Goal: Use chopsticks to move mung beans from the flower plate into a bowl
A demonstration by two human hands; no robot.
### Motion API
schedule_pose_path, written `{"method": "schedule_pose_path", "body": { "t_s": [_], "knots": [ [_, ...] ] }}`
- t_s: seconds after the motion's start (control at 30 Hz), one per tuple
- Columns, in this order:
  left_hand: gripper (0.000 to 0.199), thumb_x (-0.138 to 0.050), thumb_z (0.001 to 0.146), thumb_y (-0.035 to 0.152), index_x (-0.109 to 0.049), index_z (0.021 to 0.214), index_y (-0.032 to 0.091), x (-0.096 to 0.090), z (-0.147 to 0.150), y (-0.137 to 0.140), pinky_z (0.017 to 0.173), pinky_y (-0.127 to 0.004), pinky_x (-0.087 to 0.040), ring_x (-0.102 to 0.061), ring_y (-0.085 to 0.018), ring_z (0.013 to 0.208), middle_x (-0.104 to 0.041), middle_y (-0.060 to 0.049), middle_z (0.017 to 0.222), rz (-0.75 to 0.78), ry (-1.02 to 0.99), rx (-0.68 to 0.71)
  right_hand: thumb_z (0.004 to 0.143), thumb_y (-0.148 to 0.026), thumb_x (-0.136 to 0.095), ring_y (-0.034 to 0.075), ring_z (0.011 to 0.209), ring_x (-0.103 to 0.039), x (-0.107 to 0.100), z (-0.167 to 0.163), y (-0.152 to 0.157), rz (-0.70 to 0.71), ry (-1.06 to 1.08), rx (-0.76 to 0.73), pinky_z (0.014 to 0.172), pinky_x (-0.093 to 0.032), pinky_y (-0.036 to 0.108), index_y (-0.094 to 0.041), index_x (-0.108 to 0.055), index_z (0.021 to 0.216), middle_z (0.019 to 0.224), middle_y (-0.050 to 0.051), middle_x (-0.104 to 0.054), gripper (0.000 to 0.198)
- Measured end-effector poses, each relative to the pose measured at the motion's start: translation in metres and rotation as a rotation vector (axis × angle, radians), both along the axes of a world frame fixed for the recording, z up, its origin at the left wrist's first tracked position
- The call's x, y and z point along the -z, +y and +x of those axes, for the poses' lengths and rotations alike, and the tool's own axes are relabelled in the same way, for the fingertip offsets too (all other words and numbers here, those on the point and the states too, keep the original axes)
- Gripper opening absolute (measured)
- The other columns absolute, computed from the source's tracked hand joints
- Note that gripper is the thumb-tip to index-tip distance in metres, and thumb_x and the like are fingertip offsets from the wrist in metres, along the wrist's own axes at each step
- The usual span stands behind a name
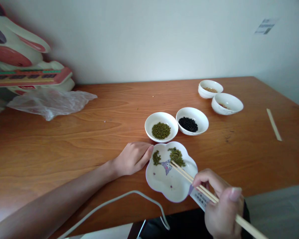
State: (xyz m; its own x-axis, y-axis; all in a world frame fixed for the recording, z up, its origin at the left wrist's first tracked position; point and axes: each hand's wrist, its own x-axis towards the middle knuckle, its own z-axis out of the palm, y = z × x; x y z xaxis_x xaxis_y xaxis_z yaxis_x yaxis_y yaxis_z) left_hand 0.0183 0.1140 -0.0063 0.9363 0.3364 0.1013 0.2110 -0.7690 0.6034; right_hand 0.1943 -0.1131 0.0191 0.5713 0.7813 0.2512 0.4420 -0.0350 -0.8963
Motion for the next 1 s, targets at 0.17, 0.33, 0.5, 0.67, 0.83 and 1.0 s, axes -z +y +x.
{"method": "schedule_pose_path", "body": {
  "t_s": [0.17, 0.33, 0.5, 0.67, 0.83, 1.0],
  "knots": [
    [0.042, -0.025, 0.114, 0.032, -0.048, 0.081, 0.02, -0.001, 0.001, 0.0, 0.073, -0.03, -0.042, -0.051, -0.016, 0.07, -0.057, -0.002, 0.077, 0.002, -0.001, -0.002, 0.108, -0.066, -0.013, 0.016, 0.054, -0.055, -0.008, -0.007, 0.002, 0.011, 0.052, 0.106, 0.051, -0.036, 0.032, -0.02, -0.065, 0.069, 0.062, 0.004, -0.061, 0.08],
    [0.042, -0.025, 0.114, 0.032, -0.049, 0.081, 0.02, -0.001, 0.0, 0.0, 0.072, -0.03, -0.043, -0.052, -0.016, 0.07, -0.058, -0.002, 0.078, -0.002, 0.0, -0.007, 0.109, -0.064, -0.014, 0.017, 0.057, -0.061, -0.004, -0.002, 0.001, 0.086, -0.028, 0.041, 0.048, -0.04, 0.03, -0.02, -0.069, 0.067, 0.063, 0.006, -0.066, 0.082],
    [0.042, -0.026, 0.114, 0.032, -0.05, 0.082, 0.02, -0.001, 0.001, 0.001, 0.075, -0.03, -0.044, -0.053, -0.016, 0.071, -0.059, -0.003, 0.079, 0.007, 0.006, -0.008, 0.103, -0.076, -0.006, 0.019, 0.057, -0.064, -0.001, 0.004, -0.004, 0.028, 0.0, 0.075, 0.046, -0.043, 0.03, -0.02, -0.069, 0.063, 0.064, 0.009, -0.068, 0.093],
    [0.042, -0.026, 0.114, 0.033, -0.05, 0.082, 0.02, 0.0, 0.0, 0.0, 0.076, -0.03, -0.046, -0.055, -0.016, 0.072, -0.061, -0.003, 0.08, 0.013, 0.009, -0.006, 0.099, -0.08, -0.004, 0.023, 0.059, -0.069, -0.002, 0.02, -0.008, 0.062, -0.098, 0.104, 0.047, -0.049, 0.03, -0.021, -0.072, 0.061, 0.065, 0.011, -0.071, 0.098],
    [0.041, -0.026, 0.114, 0.033, -0.05, 0.083, 0.02, -0.001, 0.0, 0.0, 0.076, -0.029, -0.046, -0.056, -0.016, 0.072, -0.061, -0.003, 0.08, 0.006, 0.016, -0.007, 0.098, -0.081, -0.001, 0.021, 0.056, -0.066, -0.003, 0.023, -0.008, 0.004, -0.079, 0.058, 0.045, -0.046, 0.03, -0.021, -0.069, 0.062, 0.063, 0.009, -0.068, 0.097],
    [0.041, -0.026, 0.114, 0.032, -0.049, 0.082, 0.02, 0.0, 0.001, 0.0, 0.074, -0.03, -0.044, -0.054, -0.016, 0.071, -0.06, -0.002, 0.08, 0.008, 0.01, -0.01, 0.097, -0.082, -0.001, 0.018, 0.052, -0.057, 0.006, 0.016, -0.009, -0.062, 0.068, 0.018, 0.045, -0.041, 0.03, -0.021, -0.064, 0.068, 0.06, 0.006, -0.06, 0.093]
  ]
}}
